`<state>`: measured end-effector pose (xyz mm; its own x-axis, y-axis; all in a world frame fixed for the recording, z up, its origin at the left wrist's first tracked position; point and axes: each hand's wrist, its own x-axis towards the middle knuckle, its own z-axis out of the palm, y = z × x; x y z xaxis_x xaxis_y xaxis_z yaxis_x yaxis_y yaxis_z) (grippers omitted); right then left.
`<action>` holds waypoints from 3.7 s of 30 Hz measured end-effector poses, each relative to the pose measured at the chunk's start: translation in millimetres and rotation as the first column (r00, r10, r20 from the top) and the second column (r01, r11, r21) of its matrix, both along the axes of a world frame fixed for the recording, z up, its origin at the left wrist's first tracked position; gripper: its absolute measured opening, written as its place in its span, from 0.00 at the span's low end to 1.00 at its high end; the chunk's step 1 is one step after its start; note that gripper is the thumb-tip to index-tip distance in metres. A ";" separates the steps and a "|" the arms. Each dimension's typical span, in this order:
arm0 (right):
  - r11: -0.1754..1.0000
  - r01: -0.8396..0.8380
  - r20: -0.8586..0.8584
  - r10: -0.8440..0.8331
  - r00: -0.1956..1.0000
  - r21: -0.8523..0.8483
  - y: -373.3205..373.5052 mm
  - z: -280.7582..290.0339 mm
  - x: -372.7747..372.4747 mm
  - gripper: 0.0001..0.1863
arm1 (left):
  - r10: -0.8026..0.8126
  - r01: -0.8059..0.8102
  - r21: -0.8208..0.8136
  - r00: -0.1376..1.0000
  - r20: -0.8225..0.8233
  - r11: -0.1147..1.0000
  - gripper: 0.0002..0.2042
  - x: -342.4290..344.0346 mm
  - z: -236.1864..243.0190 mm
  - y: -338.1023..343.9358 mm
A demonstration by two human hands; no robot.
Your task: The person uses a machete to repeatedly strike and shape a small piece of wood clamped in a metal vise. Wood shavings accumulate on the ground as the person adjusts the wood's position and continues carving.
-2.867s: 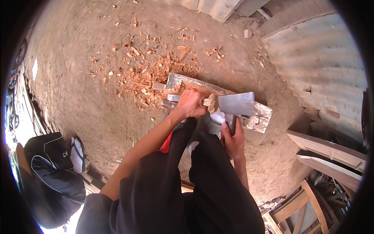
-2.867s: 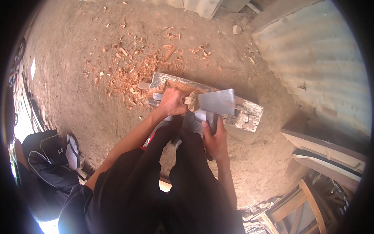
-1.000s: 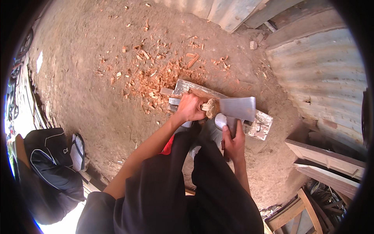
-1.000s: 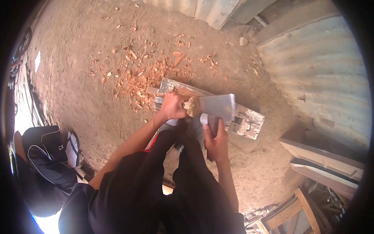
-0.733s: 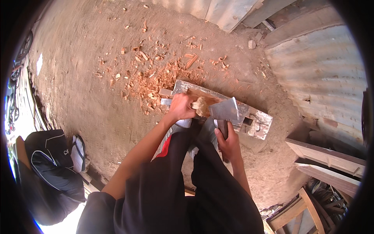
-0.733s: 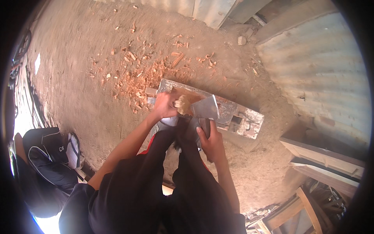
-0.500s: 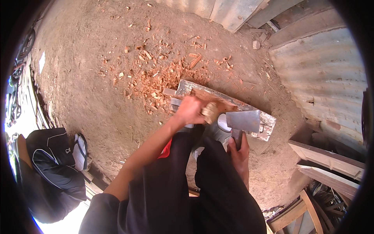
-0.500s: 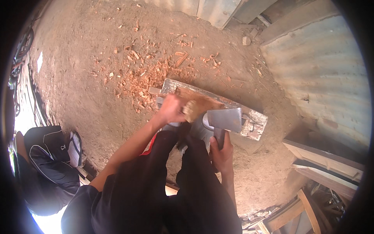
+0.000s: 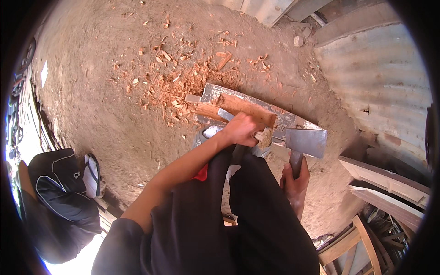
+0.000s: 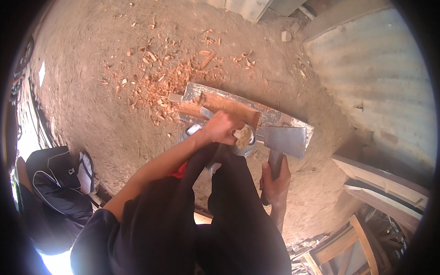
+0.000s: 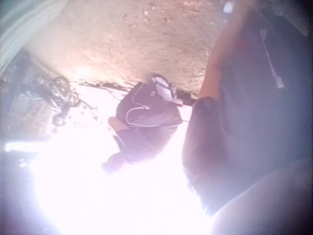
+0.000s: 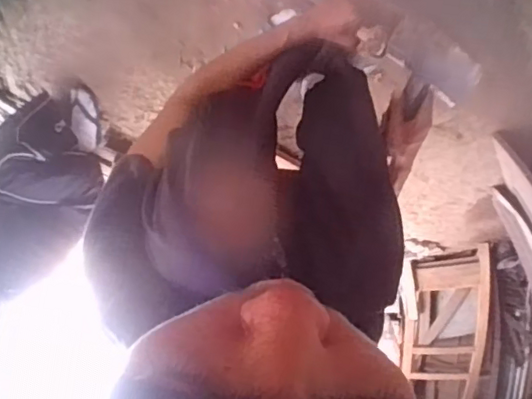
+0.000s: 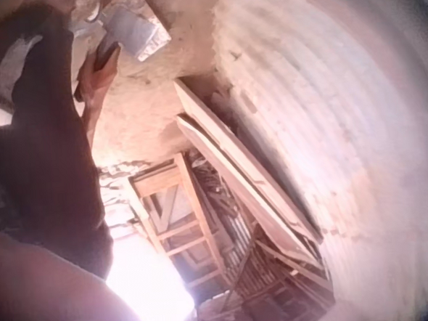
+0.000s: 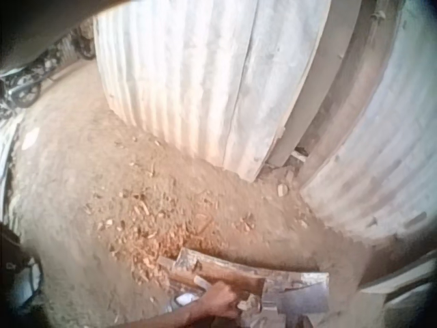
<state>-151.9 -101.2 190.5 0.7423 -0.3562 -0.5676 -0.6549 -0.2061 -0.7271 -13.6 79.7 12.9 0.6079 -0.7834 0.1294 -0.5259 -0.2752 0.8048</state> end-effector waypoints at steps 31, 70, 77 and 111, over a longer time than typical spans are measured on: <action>0.965 0.180 0.126 -0.205 0.971 0.189 18.9 -38.2 12.6 0.15 | 0.304 -0.308 -0.041 0.950 -0.071 0.951 0.09 9.0 -12.7 -26.1; 0.904 0.334 0.007 -0.349 0.937 0.267 0.5 -48.9 9.7 0.15 | 0.368 -0.363 0.113 0.929 -0.026 0.925 0.12 13.8 -3.7 -38.1; 0.919 0.241 -0.114 -0.215 0.970 0.312 -21.7 -46.5 17.9 0.17 | 0.377 -0.368 0.132 0.925 -0.054 0.921 0.13 18.8 -2.4 -31.1; 0.948 0.211 -0.188 -0.168 0.968 0.238 3.6 -48.8 13.2 0.19 | 0.264 -0.268 0.162 0.963 0.050 0.950 0.16 4.2 -19.2 -26.5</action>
